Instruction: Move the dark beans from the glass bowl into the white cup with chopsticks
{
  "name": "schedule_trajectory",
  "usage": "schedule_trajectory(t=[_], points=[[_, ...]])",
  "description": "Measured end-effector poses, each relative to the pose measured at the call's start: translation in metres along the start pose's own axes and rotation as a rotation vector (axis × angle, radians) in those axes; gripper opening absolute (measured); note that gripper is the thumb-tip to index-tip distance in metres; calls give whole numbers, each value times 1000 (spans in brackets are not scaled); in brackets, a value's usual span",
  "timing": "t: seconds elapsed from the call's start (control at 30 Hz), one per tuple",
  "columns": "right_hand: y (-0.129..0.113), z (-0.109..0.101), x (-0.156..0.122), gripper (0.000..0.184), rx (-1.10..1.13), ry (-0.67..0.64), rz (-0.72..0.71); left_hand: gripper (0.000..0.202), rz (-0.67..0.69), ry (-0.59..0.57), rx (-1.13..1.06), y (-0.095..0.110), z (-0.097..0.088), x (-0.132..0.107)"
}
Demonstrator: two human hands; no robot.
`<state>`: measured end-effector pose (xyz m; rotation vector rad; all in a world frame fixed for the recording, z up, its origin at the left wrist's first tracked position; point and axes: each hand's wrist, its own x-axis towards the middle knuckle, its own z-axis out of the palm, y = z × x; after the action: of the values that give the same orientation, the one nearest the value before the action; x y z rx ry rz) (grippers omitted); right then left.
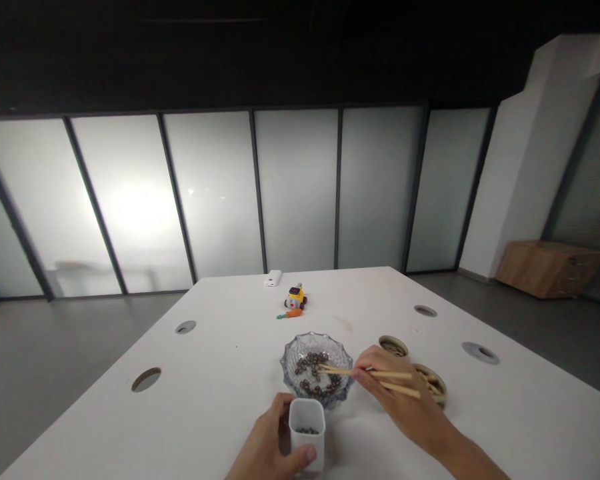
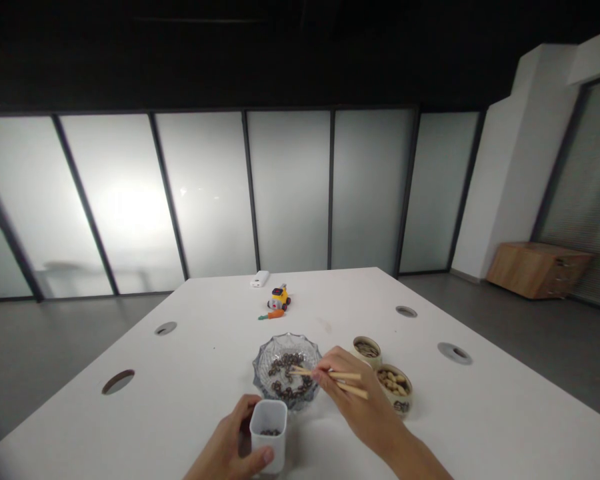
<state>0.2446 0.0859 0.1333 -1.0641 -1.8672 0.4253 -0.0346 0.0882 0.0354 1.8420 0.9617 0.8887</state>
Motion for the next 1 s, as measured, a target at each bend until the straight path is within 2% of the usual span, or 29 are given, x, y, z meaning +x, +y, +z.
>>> schedule_trajectory(t=[0.2,0.77,0.9,1.0], points=[[10,14,-5,38,40,-82,25,64,1,-3,12,0,-1,-1],[17,24,-13,36,54,-180,-61,61,-12,1,-16,8,0,-2],[16,26,-14,36,58,-177,-64,59,-6,-3,-14,8,0,-2],[11,22,-11,37,56,-128,-60,59,-2,-5,-22,7,-1,-1]])
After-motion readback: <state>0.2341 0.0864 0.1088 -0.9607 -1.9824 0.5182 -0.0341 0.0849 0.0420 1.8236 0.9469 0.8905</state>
